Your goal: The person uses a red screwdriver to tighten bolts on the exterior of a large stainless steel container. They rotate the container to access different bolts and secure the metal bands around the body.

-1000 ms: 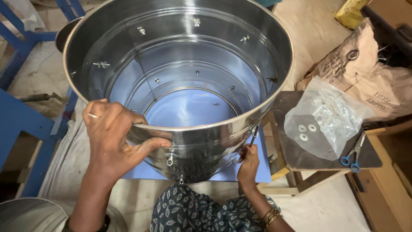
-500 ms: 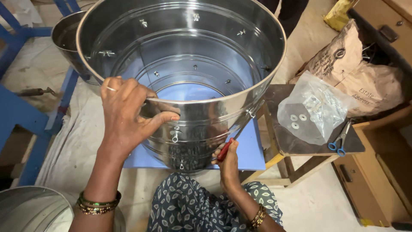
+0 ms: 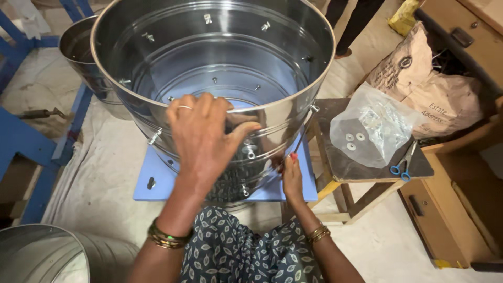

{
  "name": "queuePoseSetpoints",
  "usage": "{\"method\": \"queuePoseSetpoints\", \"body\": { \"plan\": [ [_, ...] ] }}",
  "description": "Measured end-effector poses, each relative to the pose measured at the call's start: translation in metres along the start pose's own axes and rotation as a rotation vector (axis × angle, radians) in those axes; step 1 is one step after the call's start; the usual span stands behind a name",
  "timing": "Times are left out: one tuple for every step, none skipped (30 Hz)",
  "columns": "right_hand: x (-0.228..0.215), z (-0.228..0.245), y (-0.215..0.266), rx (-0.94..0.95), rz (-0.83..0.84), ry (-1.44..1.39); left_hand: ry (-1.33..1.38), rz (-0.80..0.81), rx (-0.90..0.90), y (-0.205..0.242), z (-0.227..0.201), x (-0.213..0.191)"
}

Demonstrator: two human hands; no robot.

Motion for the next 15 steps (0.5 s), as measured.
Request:
{"method": "queuePoseSetpoints", "body": {
  "plan": [
    [-0.001,-0.012,0.006,0.074,-0.005,-0.021,0.010,-0.002,-0.016,-0.003,-0.009,0.002],
    [0.000,-0.022,0.014,0.151,-0.009,-0.044,0.018,-0.002,-0.032,-0.005,-0.017,0.004],
    [0.002,-0.030,0.017,0.228,-0.012,-0.067,0.025,-0.001,-0.048,-0.009,-0.026,0.006],
    [0.004,-0.036,0.021,0.287,-0.041,-0.136,0.029,0.001,-0.060,-0.011,-0.036,0.009],
    [0.005,-0.041,0.027,0.346,-0.072,-0.205,0.032,0.004,-0.073,-0.013,-0.046,0.013],
    [0.004,-0.041,0.035,0.411,-0.105,-0.269,0.039,0.010,-0.090,-0.014,-0.054,0.016],
    [0.004,-0.040,0.037,0.410,-0.114,-0.273,0.043,0.021,-0.068,-0.015,-0.060,0.018],
    [0.001,-0.036,0.037,0.406,-0.125,-0.273,0.050,0.028,-0.045,-0.016,-0.065,0.020],
    [-0.003,-0.030,0.038,0.402,-0.136,-0.274,0.057,0.035,-0.023,-0.017,-0.067,0.022],
    [-0.010,-0.020,0.040,0.386,-0.148,-0.228,0.052,0.072,0.000,-0.017,-0.066,0.022],
    [-0.020,-0.008,0.040,0.370,-0.159,-0.182,0.048,0.109,0.023,-0.017,-0.064,0.022],
    [-0.029,0.005,0.039,0.350,-0.172,-0.137,0.045,0.144,0.051,-0.018,-0.061,0.022],
    [-0.038,0.020,0.043,0.358,-0.206,-0.159,0.095,0.171,0.094,-0.019,-0.055,0.021],
    [-0.050,0.037,0.047,0.364,-0.238,-0.182,0.143,0.194,0.137,-0.021,-0.045,0.017],
    [-0.064,0.059,0.049,0.277,-0.237,-0.118,0.191,0.217,0.180,-0.021,-0.034,0.013]
  ]
}}
Point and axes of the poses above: each hand's wrist, its own y-axis away from the middle knuckle, its own x-axis out of the palm, z = x × y, the point moved 2 cm from there along -y, towards the middle knuckle, and after that the axes turned 4 degrees about z, right-handed, at the moved point
